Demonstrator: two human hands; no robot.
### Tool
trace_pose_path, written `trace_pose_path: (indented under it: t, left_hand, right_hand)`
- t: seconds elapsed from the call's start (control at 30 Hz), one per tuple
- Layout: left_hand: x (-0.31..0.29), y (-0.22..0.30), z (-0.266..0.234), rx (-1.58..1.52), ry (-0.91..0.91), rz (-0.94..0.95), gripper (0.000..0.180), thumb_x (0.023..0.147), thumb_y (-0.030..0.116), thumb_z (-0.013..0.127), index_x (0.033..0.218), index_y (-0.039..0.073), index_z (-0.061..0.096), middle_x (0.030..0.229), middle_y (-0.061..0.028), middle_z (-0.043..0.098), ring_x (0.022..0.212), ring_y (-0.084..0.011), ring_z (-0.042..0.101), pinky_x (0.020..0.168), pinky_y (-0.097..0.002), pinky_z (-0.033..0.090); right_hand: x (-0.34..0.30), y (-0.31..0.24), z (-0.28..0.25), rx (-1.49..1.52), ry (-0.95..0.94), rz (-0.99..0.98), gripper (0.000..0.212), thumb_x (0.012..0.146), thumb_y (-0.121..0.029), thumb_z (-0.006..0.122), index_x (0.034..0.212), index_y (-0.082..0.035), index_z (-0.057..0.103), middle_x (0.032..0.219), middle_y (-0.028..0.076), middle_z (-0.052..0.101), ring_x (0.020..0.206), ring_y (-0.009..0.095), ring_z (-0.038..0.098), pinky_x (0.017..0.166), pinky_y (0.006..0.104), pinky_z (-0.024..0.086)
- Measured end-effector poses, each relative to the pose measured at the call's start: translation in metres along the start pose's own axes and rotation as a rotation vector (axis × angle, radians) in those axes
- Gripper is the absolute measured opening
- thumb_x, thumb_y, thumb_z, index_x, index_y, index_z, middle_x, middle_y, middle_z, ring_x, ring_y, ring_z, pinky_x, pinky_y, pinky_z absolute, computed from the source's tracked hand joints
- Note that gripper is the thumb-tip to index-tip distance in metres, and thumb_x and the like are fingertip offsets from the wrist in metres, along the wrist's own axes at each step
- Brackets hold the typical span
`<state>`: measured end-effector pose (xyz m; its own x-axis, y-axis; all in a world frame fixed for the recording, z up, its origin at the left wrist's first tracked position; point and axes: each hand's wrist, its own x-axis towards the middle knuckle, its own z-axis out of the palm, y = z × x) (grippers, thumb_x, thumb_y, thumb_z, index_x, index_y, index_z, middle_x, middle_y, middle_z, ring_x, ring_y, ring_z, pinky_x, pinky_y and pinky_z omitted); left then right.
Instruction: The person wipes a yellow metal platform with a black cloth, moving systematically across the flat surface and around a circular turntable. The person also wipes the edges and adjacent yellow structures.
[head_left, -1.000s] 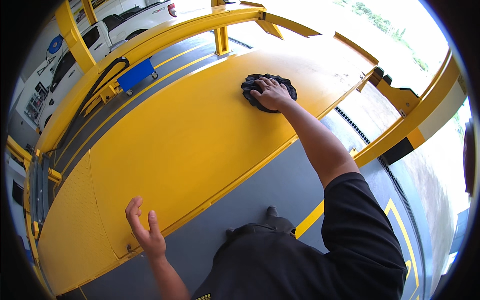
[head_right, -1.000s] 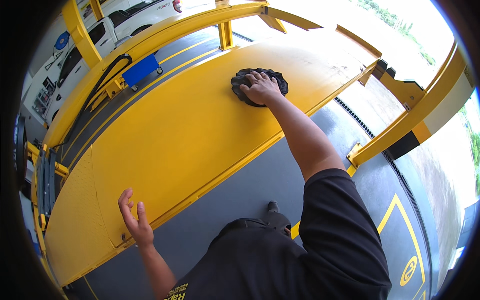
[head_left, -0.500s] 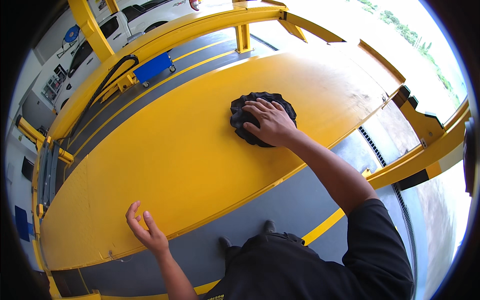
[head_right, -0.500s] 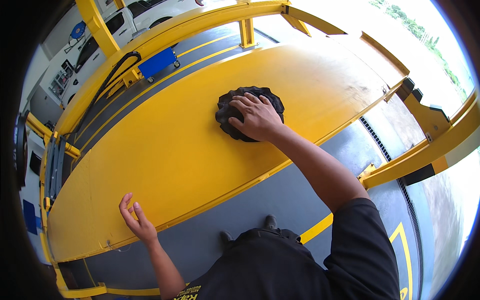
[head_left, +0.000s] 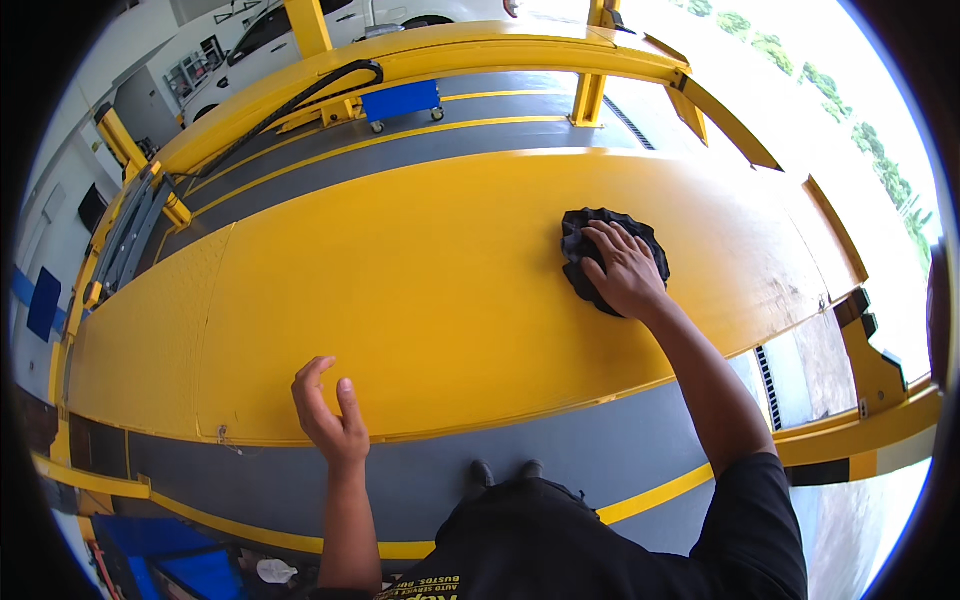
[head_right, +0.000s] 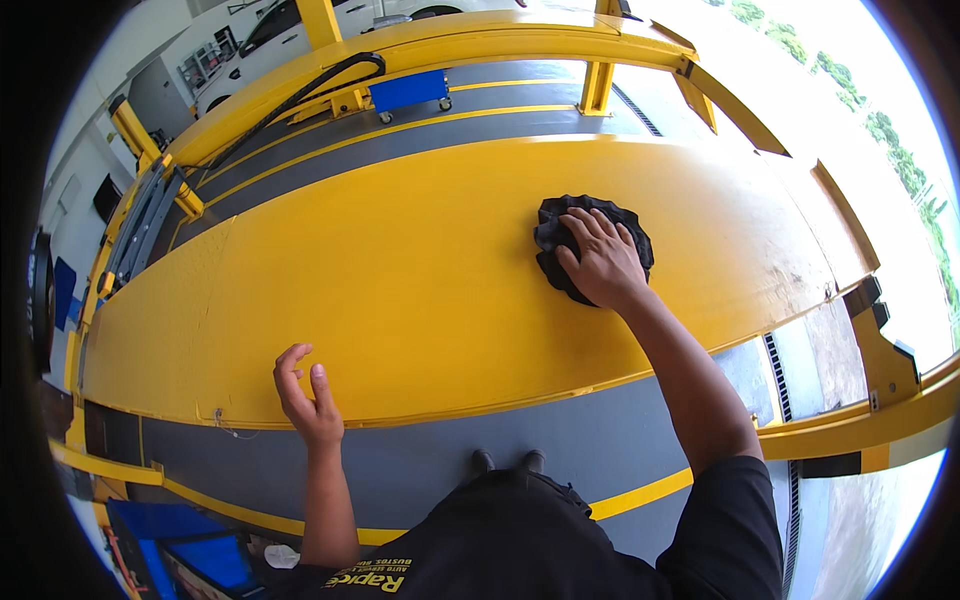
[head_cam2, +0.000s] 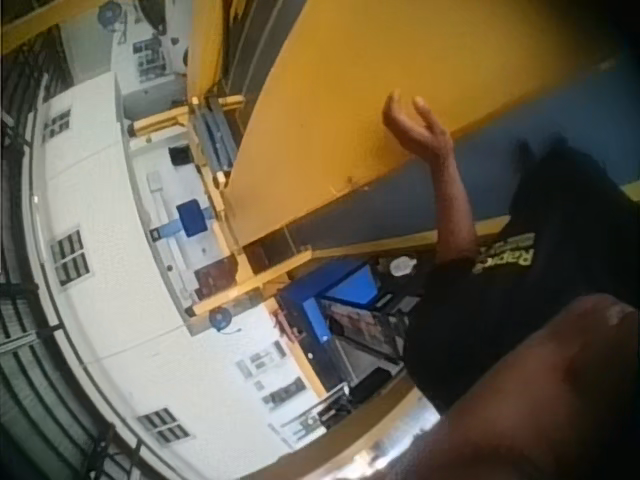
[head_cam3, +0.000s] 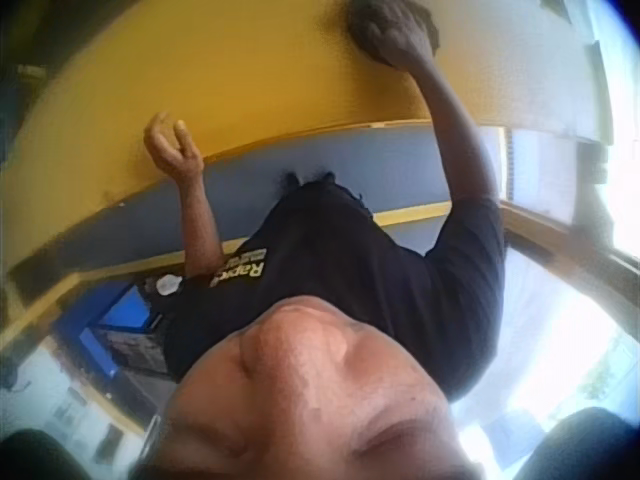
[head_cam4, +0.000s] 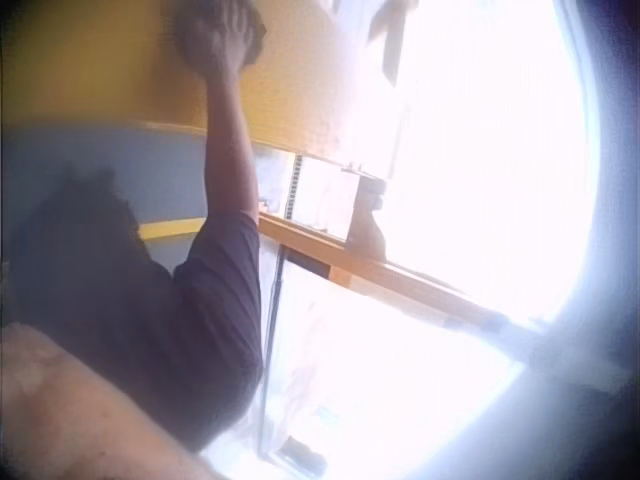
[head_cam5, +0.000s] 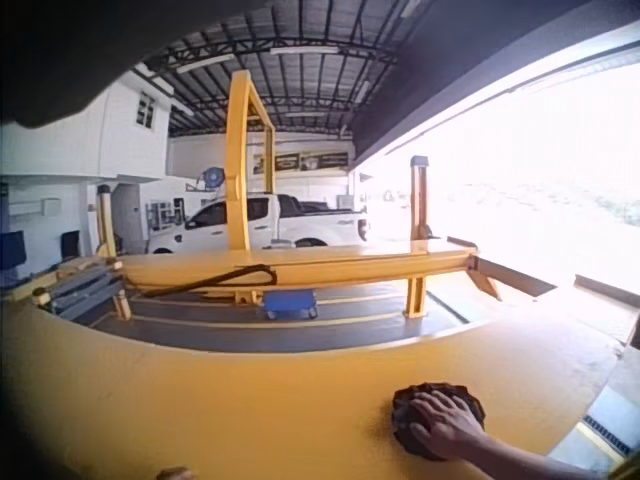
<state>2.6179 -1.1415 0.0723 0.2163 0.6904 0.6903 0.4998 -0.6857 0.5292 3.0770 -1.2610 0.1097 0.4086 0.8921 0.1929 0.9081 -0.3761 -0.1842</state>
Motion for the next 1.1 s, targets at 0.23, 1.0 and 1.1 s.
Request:
trace_pose_path:
  t: [0.23,1.0,1.1]
  left_hand:
    - [0.006,0.002,0.006,-0.104,-0.017,0.065,0.028,0.11,0.02,0.062,0.131,0.003,0.064,0.127,-0.0156,0.071,0.117,-0.0356,0.067,0.102,-0.0475,0.053]
    - [0.0,-0.009,-0.005,-0.115,-0.213,-0.013,0.036,0.115,0.025,0.053,0.145,0.005,0.057,0.14,-0.0118,0.065,0.132,-0.0315,0.059,0.109,-0.0484,0.044]
    - [0.0,-0.012,-0.002,-0.084,-0.201,0.04,0.037,0.115,0.026,0.054,0.145,0.005,0.056,0.14,-0.0125,0.065,0.132,-0.0315,0.059,0.108,-0.0489,0.044]
  right_hand:
    - [-0.012,-0.041,0.005,-0.069,-0.077,0.036,0.071,0.111,-0.05,0.045,0.171,-0.015,0.041,0.182,0.006,0.033,0.169,0.032,0.026,0.136,0.056,0.019]
    - [-0.087,-0.05,-0.003,-0.047,-0.065,0.052,0.073,0.113,-0.062,0.038,0.173,-0.021,0.039,0.184,0.005,0.029,0.171,0.031,0.021,0.138,0.0557,0.016]
    - [-0.084,-0.017,-0.009,-0.091,-0.002,0.167,0.072,0.113,-0.061,0.039,0.172,-0.02,0.042,0.183,0.005,0.031,0.17,0.031,0.024,0.137,0.0561,0.017]
